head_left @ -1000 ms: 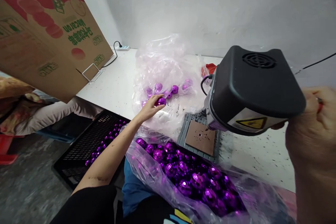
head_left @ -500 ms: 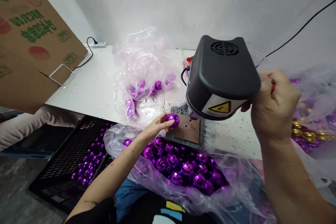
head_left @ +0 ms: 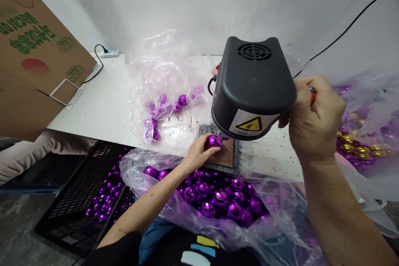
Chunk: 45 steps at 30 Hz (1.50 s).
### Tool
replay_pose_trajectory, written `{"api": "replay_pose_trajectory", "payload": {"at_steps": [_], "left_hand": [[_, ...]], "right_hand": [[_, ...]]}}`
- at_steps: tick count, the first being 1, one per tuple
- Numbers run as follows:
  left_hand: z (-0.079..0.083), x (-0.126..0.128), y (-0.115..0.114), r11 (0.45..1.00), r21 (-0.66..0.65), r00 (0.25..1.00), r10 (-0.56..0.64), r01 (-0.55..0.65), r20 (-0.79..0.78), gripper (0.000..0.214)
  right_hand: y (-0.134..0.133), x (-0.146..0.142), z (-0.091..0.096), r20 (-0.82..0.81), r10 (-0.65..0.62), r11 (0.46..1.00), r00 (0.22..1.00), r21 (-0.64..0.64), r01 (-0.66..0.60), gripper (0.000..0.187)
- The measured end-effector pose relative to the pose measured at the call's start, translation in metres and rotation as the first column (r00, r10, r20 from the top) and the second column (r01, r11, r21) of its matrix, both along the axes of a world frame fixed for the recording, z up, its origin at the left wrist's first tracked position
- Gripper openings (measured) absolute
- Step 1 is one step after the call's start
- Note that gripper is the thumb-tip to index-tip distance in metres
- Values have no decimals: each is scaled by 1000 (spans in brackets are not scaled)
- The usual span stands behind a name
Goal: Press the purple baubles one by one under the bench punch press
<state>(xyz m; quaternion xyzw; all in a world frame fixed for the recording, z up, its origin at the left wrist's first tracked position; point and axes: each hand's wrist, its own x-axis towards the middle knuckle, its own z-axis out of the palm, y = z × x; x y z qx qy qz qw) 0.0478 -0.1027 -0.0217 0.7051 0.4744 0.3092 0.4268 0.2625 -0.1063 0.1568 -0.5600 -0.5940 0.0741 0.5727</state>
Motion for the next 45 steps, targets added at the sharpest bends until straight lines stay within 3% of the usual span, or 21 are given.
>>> {"api": "replay_pose_trajectory", "payload": {"at_steps": [4, 7, 10, 17, 21, 24, 27, 30, 35, 45], "left_hand": [[-4, 6, -2, 988, 153, 996, -21, 34, -86, 43], [-8, 10, -5, 949, 307, 990, -29, 71, -139, 46], [-15, 13, -8, 923, 380, 991, -17, 67, -133, 47], [-29, 14, -10, 952, 300, 998, -55, 60, -23, 48], [-31, 13, -9, 962, 258, 996, -83, 87, -26, 42], [-32, 13, -9, 967, 237, 996, -86, 91, -31, 40], [-33, 13, -10, 972, 219, 996, -87, 88, -18, 40], [-33, 12, -11, 973, 213, 996, -92, 91, -6, 43], [-30, 12, -11, 971, 233, 998, -59, 62, -19, 51], [-28, 14, -11, 974, 218, 998, -49, 56, -39, 50]], "right_hand": [[1, 1, 0, 3, -18, 1000, 1000, -2, 18, 43], [1, 0, 0, 0, -11, 1000, 1000, 4, 11, 44], [0, -1, 1, 10, 3, 1000, 1000, 15, -3, 44], [-3, 1, 5, 22, 9, 1000, 1000, -24, -9, 45], [-13, 3, 1, 117, -88, 996, 989, -23, 92, 40], [-30, 2, -12, 249, -173, 982, 953, 119, 147, 26], [-51, -1, -33, 336, -155, 965, 929, 255, 68, 12], [-69, -2, -53, 417, -85, 977, 905, 215, -8, 9], [-81, -4, -71, 522, -86, 990, 848, 142, 12, 13], [-84, -5, -109, 442, -148, 982, 885, 170, 80, 6]]}}
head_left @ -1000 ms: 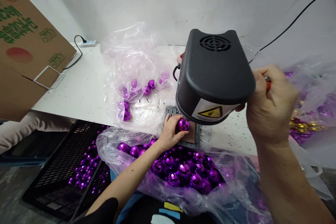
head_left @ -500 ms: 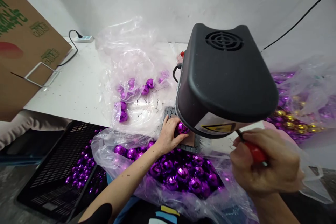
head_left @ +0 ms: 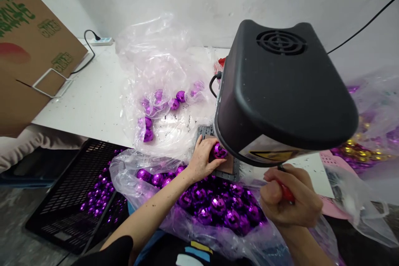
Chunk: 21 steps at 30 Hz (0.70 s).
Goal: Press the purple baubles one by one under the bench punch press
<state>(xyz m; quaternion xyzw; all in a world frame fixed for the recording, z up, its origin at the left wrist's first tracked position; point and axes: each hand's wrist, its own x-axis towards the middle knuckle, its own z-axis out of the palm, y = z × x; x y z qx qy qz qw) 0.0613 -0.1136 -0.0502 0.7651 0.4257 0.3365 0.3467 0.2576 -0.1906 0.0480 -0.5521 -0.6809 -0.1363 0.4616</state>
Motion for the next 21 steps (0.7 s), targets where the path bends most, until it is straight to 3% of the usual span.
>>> {"api": "replay_pose_trajectory", "payload": {"at_steps": [8, 14, 17, 21], "left_hand": [[1, 1, 1, 1000, -6, 1000, -7, 7, 7, 46], [1, 1, 0, 1000, -9, 999, -18, 18, 39, 50], [0, 1, 0, 1000, 12, 1000, -13, 12, 28, 51], [1, 3, 2, 999, 42, 1000, -21, 21, 12, 46]], "right_hand": [[0, 5, -24, -56, 65, 996, 996, 71, -61, 25], [14, -3, -34, -17, 67, 997, 998, 30, -67, 18], [13, 1, -20, 6, 97, 995, 995, -12, -97, 8], [13, 11, 30, 2, 82, 996, 997, -36, -82, 17]]}}
